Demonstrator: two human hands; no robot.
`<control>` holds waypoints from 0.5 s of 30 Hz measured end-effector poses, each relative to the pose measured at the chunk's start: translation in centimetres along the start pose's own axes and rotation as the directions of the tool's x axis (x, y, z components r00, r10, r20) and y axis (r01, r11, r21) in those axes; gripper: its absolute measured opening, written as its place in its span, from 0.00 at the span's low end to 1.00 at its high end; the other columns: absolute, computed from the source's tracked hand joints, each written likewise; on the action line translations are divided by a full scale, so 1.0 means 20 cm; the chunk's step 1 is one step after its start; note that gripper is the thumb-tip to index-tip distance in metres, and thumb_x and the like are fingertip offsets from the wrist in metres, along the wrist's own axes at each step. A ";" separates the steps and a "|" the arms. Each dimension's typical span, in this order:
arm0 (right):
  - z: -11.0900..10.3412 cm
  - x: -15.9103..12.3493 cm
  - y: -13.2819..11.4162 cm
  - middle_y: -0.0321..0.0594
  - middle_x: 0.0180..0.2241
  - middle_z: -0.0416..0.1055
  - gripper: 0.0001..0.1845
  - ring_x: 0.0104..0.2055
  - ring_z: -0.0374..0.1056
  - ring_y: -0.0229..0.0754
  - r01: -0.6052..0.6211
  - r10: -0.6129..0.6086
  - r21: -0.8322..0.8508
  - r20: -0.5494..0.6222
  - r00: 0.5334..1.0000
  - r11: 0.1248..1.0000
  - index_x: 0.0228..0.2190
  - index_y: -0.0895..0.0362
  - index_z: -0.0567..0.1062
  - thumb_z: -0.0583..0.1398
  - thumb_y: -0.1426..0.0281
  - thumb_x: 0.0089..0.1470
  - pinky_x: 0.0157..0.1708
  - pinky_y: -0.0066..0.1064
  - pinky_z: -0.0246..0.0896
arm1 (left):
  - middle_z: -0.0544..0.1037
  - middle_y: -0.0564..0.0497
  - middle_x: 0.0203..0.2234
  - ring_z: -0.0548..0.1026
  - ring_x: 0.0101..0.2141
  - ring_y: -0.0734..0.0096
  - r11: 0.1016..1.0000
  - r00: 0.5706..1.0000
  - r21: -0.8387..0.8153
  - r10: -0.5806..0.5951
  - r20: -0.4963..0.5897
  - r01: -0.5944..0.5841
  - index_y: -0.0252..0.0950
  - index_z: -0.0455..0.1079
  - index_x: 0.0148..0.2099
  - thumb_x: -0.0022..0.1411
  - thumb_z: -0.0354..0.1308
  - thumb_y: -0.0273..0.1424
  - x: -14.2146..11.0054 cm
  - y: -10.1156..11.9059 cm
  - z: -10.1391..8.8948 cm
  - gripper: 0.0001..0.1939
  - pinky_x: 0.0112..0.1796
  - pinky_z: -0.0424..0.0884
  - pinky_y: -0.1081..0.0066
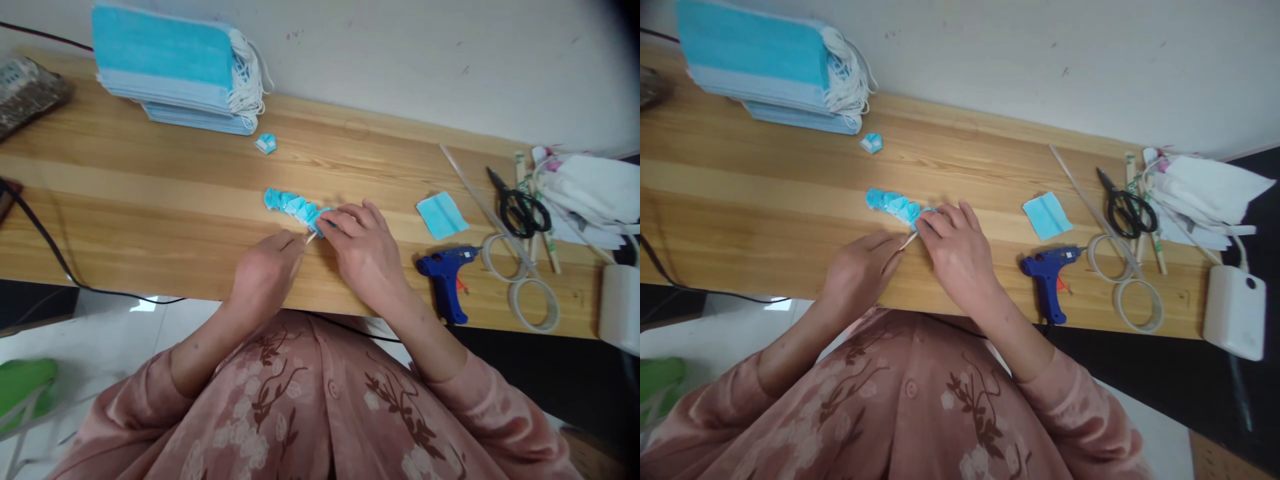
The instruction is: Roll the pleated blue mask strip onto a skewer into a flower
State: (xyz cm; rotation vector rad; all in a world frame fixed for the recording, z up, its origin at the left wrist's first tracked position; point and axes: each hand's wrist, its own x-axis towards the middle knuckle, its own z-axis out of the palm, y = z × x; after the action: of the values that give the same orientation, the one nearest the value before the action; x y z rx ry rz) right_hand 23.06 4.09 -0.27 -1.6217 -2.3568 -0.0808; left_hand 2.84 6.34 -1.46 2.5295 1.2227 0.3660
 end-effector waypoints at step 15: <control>-0.03 -0.06 0.07 0.45 0.62 0.74 0.33 0.66 0.65 0.52 -0.047 0.063 0.181 -0.082 0.995 0.982 0.63 0.57 0.73 0.52 0.82 0.59 0.69 0.56 0.55 | 0.81 0.43 0.40 0.80 0.39 0.59 0.998 0.995 0.054 0.004 0.098 -0.009 0.33 0.73 0.53 0.79 0.42 0.29 0.03 -0.02 -0.04 0.18 0.36 0.72 0.67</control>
State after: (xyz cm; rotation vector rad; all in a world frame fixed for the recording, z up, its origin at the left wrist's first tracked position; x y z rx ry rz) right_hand 24.94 3.49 -0.10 -1.5639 -2.1843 0.0679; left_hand 2.64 7.07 -0.85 2.5648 1.2032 0.2095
